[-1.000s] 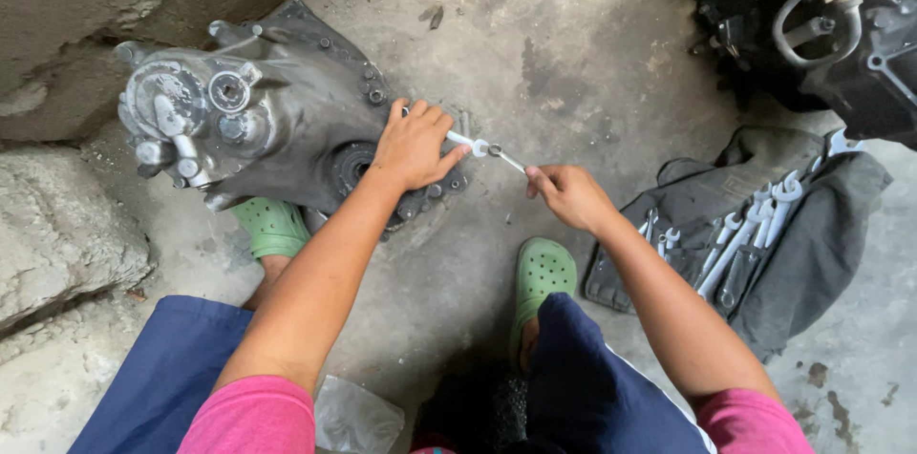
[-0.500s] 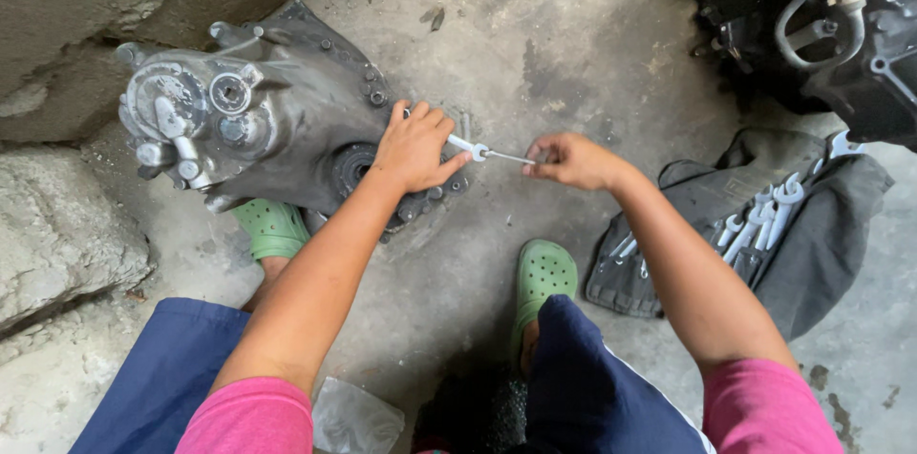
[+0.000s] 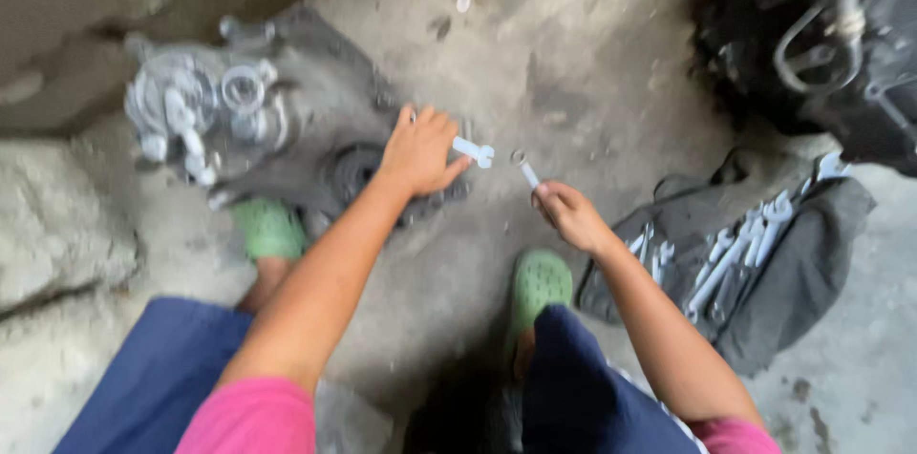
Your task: The person uses two wrenches to loosen and remove bolts from a disassembled engine casing placed on the floor. They repeatedly reposition the wrenches and the engine part to access different bolts.
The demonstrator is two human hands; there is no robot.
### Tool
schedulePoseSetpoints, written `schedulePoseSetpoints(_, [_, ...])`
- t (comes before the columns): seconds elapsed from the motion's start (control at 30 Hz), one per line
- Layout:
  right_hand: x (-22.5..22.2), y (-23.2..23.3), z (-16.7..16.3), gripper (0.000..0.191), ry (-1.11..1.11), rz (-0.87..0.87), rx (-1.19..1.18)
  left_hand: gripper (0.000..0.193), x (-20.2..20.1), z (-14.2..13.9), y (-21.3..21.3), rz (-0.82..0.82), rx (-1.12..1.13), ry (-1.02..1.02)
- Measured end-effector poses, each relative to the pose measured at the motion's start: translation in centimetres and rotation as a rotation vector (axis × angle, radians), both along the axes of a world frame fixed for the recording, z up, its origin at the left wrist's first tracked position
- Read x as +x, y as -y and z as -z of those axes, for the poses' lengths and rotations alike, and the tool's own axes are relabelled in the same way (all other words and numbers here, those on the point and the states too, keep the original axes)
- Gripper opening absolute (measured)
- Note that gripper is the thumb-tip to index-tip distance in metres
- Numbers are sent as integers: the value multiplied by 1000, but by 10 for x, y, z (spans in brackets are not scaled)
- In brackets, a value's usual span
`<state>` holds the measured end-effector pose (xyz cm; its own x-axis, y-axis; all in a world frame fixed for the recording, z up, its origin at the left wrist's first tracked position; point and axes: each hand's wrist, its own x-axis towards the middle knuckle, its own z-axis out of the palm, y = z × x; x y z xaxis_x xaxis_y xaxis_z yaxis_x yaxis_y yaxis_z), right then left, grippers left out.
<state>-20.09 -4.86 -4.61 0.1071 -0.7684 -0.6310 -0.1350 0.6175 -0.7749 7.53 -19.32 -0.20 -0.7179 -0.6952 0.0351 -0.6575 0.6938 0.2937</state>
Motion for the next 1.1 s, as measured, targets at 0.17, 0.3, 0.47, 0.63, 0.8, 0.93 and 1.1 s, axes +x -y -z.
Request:
schedulePoseSetpoints(0.17, [30,-26,38,43,301,95,27,53,2,2,0,-38,101,40])
schedulePoseSetpoints(0.3, [37,-13,33,42,390,127,98,54,0,2,2,-18,75,39])
schedulePoseSetpoints(0.47, [35,-1,26,45,298,10,157,52,1,3,0,-22,113,44])
schedulePoseSetpoints(0.63, [48,-3,30,45,369,71,151,51,3,6,0,-3,48,29])
schedulePoseSetpoints(0.8, [65,-15,32,45,286,146,147,48,4,5,-1,-6,65,17])
schedulePoseSetpoints(0.93, [73,-17,36,47,283,192,195,49,3,2,-1,-12,69,6])
schedulePoseSetpoints(1.1, [64,-11,25,49,256,137,80,49,3,2,1,-8,70,42])
